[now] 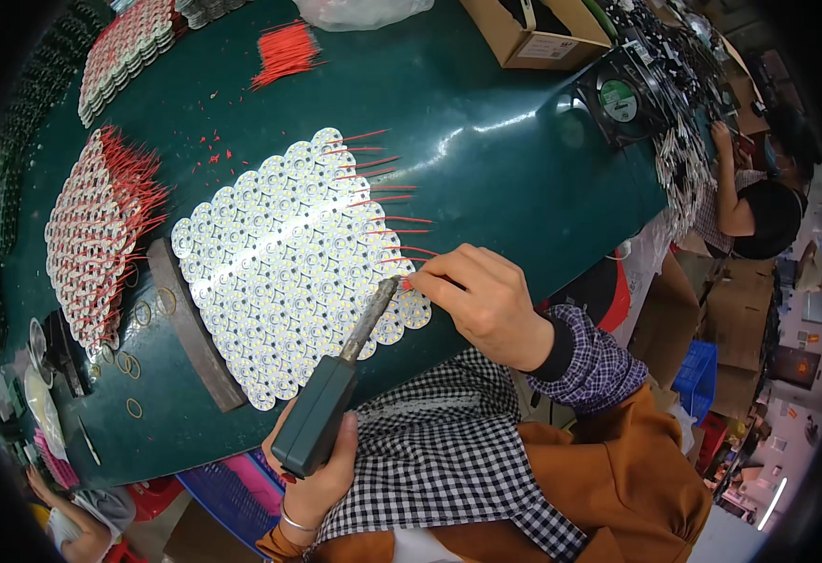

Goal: The person solders individual red wires onto connection points on a grid-array LED board using a soldering iron.

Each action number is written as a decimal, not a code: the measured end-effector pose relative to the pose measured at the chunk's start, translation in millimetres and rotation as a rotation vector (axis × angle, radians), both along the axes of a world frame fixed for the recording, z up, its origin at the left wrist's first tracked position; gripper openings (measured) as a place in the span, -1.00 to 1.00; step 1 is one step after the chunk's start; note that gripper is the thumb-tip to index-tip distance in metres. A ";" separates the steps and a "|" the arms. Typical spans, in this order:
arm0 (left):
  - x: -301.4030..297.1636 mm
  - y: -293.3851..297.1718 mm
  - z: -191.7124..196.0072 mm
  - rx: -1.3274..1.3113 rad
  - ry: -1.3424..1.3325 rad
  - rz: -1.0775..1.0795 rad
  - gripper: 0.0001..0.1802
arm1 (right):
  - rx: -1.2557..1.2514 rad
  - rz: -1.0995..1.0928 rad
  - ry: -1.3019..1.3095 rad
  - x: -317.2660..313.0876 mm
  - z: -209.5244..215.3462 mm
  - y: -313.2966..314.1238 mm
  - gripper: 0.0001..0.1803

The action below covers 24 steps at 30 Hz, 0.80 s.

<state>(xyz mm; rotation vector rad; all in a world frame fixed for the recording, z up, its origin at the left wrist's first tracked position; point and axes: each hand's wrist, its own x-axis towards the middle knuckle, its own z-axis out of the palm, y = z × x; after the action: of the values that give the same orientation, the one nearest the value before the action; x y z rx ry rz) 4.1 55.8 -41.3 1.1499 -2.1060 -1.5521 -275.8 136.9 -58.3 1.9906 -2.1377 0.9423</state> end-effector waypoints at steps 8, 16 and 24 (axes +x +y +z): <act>-7.2 -3.4 5.9 -0.039 0.007 -0.013 -0.75 | 0.016 -0.015 0.037 1.7 0.7 -0.8 -0.79; 13.9 11.0 -6.5 0.077 0.193 0.138 -0.62 | 0.025 -0.023 0.034 2.4 0.7 -0.9 -0.79; 20.0 7.1 1.2 0.062 0.120 0.048 -0.57 | -0.070 0.032 -0.007 9.7 4.6 3.0 -0.72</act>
<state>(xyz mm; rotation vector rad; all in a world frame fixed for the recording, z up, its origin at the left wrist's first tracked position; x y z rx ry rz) 24.0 62.9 -40.2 1.0905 -1.9524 -1.6328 -266.1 139.9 -53.7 1.9976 -2.0527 1.0150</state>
